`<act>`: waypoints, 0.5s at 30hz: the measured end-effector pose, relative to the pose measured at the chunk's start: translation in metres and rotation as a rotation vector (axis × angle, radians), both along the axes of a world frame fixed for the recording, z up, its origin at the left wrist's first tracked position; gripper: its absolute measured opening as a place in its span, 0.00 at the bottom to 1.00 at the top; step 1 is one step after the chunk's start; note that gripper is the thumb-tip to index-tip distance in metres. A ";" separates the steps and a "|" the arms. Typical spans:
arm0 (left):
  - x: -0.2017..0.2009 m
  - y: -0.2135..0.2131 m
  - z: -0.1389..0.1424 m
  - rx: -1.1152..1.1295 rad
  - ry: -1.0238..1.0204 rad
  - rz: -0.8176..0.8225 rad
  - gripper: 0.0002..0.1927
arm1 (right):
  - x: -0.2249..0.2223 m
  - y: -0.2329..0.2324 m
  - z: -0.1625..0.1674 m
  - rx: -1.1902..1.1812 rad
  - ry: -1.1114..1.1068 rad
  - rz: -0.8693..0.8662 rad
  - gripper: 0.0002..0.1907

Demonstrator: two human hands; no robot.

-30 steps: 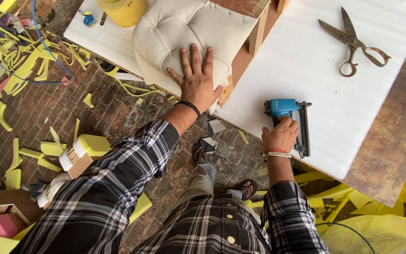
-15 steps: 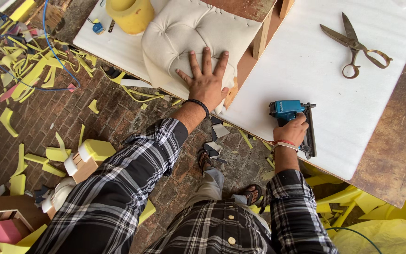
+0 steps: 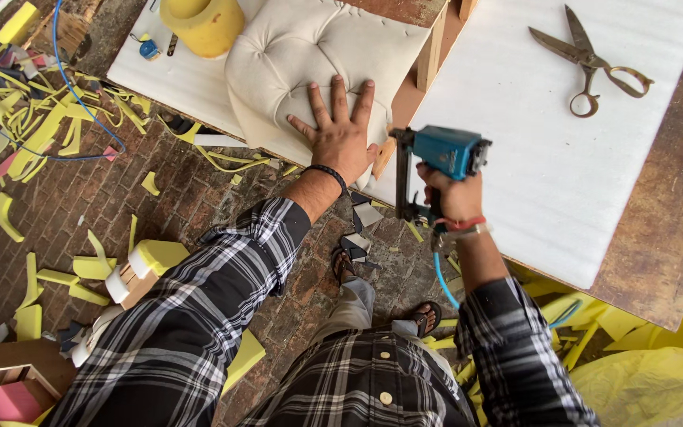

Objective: The person stretches a tufted beige fabric panel over a wooden board on the worktable and staples it in place using a pneumatic staple gun, pressing the fabric taut with their hands between staples. They then fold the fabric edge over the board and trim the excess fabric with scissors.

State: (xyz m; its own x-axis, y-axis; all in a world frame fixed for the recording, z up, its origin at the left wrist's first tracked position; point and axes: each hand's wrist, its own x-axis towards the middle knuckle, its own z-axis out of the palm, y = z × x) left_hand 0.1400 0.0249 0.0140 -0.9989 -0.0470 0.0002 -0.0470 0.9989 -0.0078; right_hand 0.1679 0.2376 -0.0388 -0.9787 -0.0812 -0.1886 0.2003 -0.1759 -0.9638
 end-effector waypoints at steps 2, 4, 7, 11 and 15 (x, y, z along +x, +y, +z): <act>0.000 -0.001 -0.001 0.001 0.022 -0.005 0.57 | -0.011 -0.011 0.001 -0.024 0.018 0.035 0.06; -0.001 -0.001 -0.001 0.006 0.029 -0.005 0.57 | -0.017 -0.014 -0.001 0.043 0.042 0.064 0.06; -0.002 -0.002 0.000 -0.005 0.011 -0.006 0.59 | -0.018 -0.012 -0.007 0.032 0.055 0.074 0.06; -0.002 -0.001 0.003 -0.023 -0.100 -0.005 0.64 | -0.011 -0.009 -0.016 -0.024 0.019 0.096 0.07; -0.003 -0.002 0.010 0.004 -0.158 -0.020 0.67 | -0.006 -0.013 -0.022 0.089 0.018 0.091 0.06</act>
State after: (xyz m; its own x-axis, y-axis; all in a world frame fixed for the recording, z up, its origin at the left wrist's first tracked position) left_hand 0.1370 0.0233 0.0243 -0.9873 -0.0272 -0.1568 -0.0260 0.9996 -0.0097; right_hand 0.1622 0.2244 -0.0613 -0.9714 -0.1530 -0.1815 0.1940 -0.0711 -0.9784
